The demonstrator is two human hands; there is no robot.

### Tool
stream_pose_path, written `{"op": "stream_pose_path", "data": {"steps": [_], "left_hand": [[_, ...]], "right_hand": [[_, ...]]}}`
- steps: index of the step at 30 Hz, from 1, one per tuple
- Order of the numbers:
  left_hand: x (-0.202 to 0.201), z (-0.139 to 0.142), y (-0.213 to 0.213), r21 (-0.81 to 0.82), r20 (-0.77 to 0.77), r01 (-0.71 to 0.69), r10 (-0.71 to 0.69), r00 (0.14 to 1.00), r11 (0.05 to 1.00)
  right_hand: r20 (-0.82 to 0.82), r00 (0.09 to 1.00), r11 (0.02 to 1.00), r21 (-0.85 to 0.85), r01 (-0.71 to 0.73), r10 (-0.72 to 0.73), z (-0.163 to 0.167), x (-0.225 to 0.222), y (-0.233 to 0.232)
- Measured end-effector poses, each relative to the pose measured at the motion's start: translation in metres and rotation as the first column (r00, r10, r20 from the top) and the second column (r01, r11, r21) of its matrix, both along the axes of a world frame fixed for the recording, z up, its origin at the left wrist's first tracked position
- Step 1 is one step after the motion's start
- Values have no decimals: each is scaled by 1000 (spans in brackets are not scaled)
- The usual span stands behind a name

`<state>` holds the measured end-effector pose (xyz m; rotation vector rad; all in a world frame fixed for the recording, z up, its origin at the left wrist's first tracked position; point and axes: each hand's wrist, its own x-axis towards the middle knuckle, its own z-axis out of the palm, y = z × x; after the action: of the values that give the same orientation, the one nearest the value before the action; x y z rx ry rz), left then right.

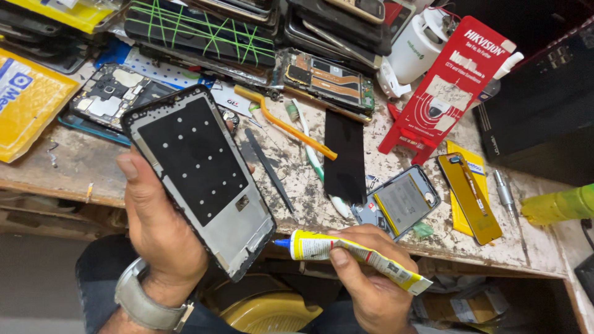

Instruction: The person applies adhesive from a tube to the edge of a mobile phone frame and then connects internal cables to the circuit board.

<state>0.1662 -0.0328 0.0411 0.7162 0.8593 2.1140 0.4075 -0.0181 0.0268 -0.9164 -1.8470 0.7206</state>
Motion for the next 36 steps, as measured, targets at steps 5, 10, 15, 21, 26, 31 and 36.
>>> {"op": "stream_pose_path", "data": {"steps": [5, 10, 15, 21, 26, 31, 36], "left_hand": [[-2, -6, -2, 4, -64, -14, 14, 998, 1000], [-3, -8, -2, 42, -72, 3, 0, 997, 999], [-5, -10, -2, 25, -72, 12, -10, 997, 1000], [-4, -9, -2, 16, 7, -7, 6, 1000, 1000], [-4, -10, -2, 44, -85, -12, 16, 996, 999], [-4, -15, -2, 40, -49, -15, 17, 999, 999], [-3, -15, -3, 64, -75, -7, 12, 997, 998]], "right_hand": [[26, 999, 1000, -20, -23, 24, 1, -5, -7], [-7, 997, 997, -8, -71, 70, 1, -7, -13], [25, 996, 996, -26, -81, 82, 1, -8, -19], [36, 993, 993, -29, -114, 115, 4, -10, -19], [70, 988, 990, 24, -141, 139, 6, -10, -18], [48, 987, 988, -25, -150, 151, 2, -5, -19], [-77, 981, 979, -83, -186, 179, -8, -1, -19]]}}
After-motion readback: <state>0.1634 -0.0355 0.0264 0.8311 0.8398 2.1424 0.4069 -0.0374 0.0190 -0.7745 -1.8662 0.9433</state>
